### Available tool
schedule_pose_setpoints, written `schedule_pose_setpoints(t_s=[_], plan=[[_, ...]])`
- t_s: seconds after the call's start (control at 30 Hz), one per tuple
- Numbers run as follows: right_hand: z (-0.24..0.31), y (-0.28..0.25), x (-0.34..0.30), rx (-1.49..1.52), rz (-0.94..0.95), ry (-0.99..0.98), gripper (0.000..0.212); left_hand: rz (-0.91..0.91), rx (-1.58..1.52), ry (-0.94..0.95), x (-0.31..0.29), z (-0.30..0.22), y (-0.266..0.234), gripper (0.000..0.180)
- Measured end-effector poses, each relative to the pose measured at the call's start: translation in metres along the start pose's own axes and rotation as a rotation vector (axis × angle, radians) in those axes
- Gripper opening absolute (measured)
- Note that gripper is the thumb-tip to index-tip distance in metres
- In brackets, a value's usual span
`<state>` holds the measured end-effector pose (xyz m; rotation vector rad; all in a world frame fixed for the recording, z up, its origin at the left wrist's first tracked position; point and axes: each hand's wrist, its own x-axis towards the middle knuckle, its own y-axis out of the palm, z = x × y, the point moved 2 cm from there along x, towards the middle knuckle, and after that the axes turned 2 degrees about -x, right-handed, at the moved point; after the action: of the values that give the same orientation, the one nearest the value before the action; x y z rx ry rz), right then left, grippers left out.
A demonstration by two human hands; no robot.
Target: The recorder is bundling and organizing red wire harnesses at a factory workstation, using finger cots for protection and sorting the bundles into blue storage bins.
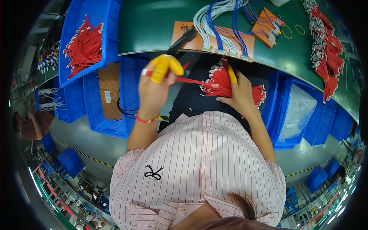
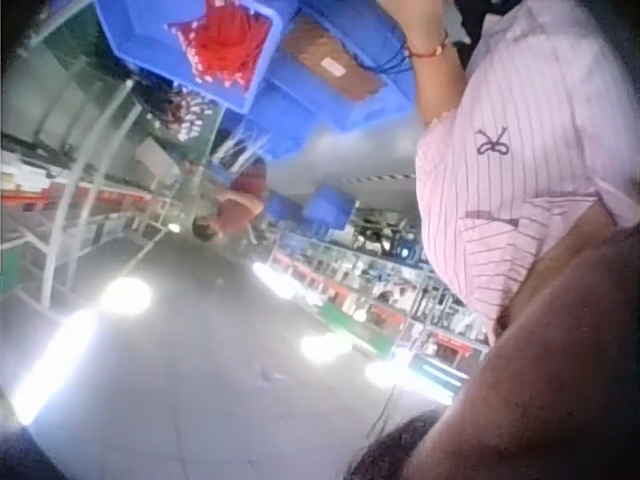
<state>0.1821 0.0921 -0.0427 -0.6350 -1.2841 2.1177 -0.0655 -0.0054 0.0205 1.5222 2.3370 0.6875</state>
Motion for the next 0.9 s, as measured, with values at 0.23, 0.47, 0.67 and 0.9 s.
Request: schedule_pose_setpoints(t_s=[0.23,0.47,0.67,0.9], plan=[[-0.027,0.023,-0.008,-0.102,0.106,-0.159,0.060,0.005,0.101,-0.053,-0.012,-0.029,-0.003,0.028],[-0.009,0.018,-0.022,-0.176,0.221,-0.165,0.049,-0.134,0.559,-0.072,-0.014,-0.027,-0.002,0.019],[-0.001,-0.014,-0.008,0.256,0.233,-0.112,0.055,-0.020,0.873,-0.029,-0.012,-0.002,-0.005,0.021],[0.026,-0.020,0.018,0.407,0.119,-0.171,0.031,0.122,1.210,-0.066,-0.010,0.023,-0.017,0.022]])
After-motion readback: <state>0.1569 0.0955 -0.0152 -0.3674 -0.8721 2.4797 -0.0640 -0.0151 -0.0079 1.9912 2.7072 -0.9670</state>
